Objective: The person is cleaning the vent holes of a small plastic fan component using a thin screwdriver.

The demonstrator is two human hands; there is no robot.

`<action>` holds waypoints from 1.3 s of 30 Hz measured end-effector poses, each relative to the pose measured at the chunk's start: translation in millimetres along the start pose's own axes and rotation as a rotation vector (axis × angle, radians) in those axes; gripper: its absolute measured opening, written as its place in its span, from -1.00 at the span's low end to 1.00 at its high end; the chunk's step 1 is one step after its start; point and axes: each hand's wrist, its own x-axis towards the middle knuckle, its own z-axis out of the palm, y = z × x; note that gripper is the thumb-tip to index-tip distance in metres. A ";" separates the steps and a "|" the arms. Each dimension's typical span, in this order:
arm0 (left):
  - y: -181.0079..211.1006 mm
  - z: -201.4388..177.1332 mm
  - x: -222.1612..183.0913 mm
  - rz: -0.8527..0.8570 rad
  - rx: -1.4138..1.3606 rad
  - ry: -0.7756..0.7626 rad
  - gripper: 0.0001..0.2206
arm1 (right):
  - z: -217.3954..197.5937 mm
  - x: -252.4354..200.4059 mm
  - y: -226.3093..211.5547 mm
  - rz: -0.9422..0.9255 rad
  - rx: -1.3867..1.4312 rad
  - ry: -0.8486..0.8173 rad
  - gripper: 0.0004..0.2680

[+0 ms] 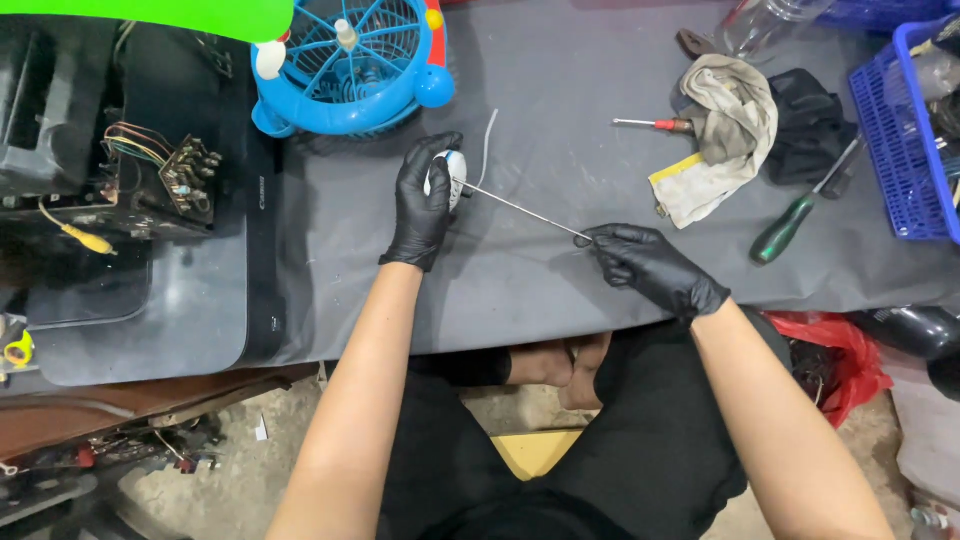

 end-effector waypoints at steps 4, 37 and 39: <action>-2.9 -10.9 -2.4 0.035 0.086 -0.068 -0.81 | -25.7 32.1 -8.2 0.208 -0.148 -0.220 -0.81; -2.7 -1.7 -16.4 -0.158 -0.042 0.005 -0.79 | -35.0 33.8 11.5 -0.309 -0.468 0.122 -0.89; -10.9 -2.9 -17.9 -0.223 -0.073 0.015 -0.77 | -37.9 30.4 11.3 -0.333 -0.392 0.120 -0.93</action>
